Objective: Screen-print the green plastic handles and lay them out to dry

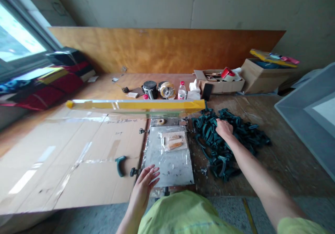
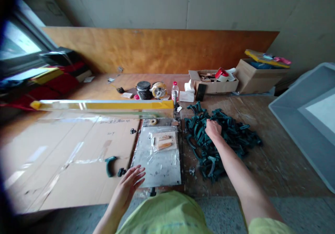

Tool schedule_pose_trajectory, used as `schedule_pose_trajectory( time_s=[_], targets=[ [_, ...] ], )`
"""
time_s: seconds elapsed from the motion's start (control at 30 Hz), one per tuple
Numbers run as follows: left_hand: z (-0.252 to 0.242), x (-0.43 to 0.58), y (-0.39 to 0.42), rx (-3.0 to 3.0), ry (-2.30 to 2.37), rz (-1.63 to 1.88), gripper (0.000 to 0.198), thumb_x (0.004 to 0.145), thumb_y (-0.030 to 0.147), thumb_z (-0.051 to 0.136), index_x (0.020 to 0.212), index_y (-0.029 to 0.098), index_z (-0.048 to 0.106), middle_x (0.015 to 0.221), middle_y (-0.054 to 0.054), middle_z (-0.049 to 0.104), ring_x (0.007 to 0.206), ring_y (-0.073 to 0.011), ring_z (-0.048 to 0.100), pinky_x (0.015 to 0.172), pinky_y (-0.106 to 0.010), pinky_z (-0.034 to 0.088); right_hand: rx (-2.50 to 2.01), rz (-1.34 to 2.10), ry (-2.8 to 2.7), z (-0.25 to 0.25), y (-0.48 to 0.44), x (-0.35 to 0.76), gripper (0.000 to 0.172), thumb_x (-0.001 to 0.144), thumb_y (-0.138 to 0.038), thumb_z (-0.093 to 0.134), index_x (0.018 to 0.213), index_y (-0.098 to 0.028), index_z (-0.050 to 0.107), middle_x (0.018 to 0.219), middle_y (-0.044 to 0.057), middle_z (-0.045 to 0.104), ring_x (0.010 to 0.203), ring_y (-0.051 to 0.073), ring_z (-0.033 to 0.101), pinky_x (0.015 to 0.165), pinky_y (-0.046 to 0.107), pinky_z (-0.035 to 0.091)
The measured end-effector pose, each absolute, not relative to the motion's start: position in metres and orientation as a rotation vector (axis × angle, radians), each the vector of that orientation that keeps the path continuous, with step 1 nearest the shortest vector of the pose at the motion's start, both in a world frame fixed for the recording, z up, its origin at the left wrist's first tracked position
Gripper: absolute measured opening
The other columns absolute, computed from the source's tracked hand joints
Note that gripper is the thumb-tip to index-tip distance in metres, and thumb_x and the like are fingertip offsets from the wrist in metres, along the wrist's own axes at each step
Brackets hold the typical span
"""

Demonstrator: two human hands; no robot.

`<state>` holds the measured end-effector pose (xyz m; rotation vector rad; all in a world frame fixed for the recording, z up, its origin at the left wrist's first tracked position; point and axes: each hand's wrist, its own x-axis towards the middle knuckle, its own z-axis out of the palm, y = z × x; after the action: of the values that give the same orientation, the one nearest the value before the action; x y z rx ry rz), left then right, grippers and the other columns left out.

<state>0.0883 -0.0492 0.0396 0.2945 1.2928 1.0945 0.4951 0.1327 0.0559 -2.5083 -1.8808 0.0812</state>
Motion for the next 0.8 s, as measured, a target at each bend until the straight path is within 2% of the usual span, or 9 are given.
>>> schedule_pose_trajectory(
  time_s=[0.07,0.17,0.23,0.3,0.37,0.43,0.6,0.7,0.8],
  targets=[
    [0.039,0.076,-0.047,0.273,1.294,1.145,0.042,0.065,0.031,0.082,0.101,0.017,0.067,0.098,-0.008,0.073,0.082,-0.0168,0.070,0.073,-0.027,0.055,-2.274,0.182,-1.870,0.063,0.127,0.478,0.046,0.080,-0.016,0.060,0.126,-0.019,0.058,0.103,0.012,0.070,0.094,0.026,0.066,0.080,0.037,0.052],
    [0.040,0.061,-0.036,0.256,1.297,1.233,0.039,0.064,0.029,0.082,0.098,0.016,0.067,0.095,-0.006,0.074,0.078,-0.0138,0.069,0.069,-0.023,0.055,-1.778,0.636,-1.847,0.062,0.114,0.430,0.054,0.075,-0.026,0.067,0.128,-0.024,0.058,0.097,0.003,0.070,0.076,0.018,0.067,0.074,0.032,0.053],
    [0.045,0.053,-0.025,0.281,1.282,1.286,0.037,0.065,0.028,0.081,0.097,0.016,0.066,0.092,-0.005,0.073,0.076,-0.0127,0.068,0.069,-0.023,0.054,-1.458,0.883,-1.877,0.048,0.108,0.390,0.046,0.074,-0.026,0.068,0.120,-0.024,0.065,0.095,0.001,0.070,0.078,0.016,0.067,0.077,0.031,0.053],
    [0.053,0.047,-0.011,0.322,1.268,1.328,0.035,0.065,0.028,0.080,0.095,0.016,0.066,0.089,-0.004,0.073,0.075,-0.0124,0.068,0.070,-0.023,0.054,-1.283,0.954,-1.948,0.029,0.107,0.355,0.033,0.073,-0.022,0.069,0.106,-0.024,0.072,0.097,0.003,0.071,0.089,0.018,0.066,0.086,0.034,0.050],
    [0.065,0.042,0.003,0.367,1.260,1.364,0.034,0.065,0.028,0.080,0.093,0.016,0.065,0.087,-0.004,0.072,0.075,-0.0123,0.068,0.071,-0.023,0.053,-1.267,0.889,-2.040,0.011,0.108,0.330,0.024,0.075,-0.016,0.068,0.097,-0.024,0.076,0.100,0.004,0.072,0.097,0.020,0.063,0.093,0.037,0.047],
    [0.078,0.035,0.016,0.408,1.250,1.397,0.034,0.065,0.029,0.080,0.092,0.016,0.065,0.086,-0.003,0.071,0.075,-0.0124,0.067,0.072,-0.024,0.053,-1.326,0.753,-2.147,0.001,0.108,0.318,0.023,0.079,-0.014,0.065,0.097,-0.024,0.076,0.102,0.005,0.072,0.099,0.020,0.061,0.093,0.038,0.046],
    [0.123,0.016,0.057,0.620,1.168,1.554,0.034,0.070,0.033,0.076,0.098,0.018,0.064,0.083,0.000,0.068,0.072,-0.0096,0.064,0.070,-0.023,0.051,-1.436,0.416,-2.457,0.010,0.094,0.303,0.028,0.091,-0.023,0.055,0.115,-0.024,0.070,0.113,0.009,0.069,0.108,0.024,0.056,0.093,0.039,0.043],
    [0.157,0.013,0.089,0.803,1.057,1.690,0.032,0.078,0.039,0.070,0.102,0.021,0.061,0.066,0.006,0.058,0.054,-0.0060,0.053,0.060,-0.020,0.049,-1.428,0.311,-2.535,0.015,0.088,0.285,0.041,0.091,-0.035,0.058,0.130,-0.023,0.060,0.137,0.012,0.056,0.127,0.028,0.047,0.105,0.045,0.035],
    [0.180,0.018,0.114,0.921,1.049,1.657,0.031,0.085,0.051,0.058,0.088,0.020,0.058,0.054,0.007,0.048,0.043,-0.0058,0.039,0.049,-0.019,0.043,-1.287,0.355,-2.642,0.009,0.092,0.272,0.055,0.090,-0.044,0.057,0.141,-0.026,0.047,0.149,0.008,0.044,0.141,0.027,0.033,0.115,0.049,0.021]
  ],
)
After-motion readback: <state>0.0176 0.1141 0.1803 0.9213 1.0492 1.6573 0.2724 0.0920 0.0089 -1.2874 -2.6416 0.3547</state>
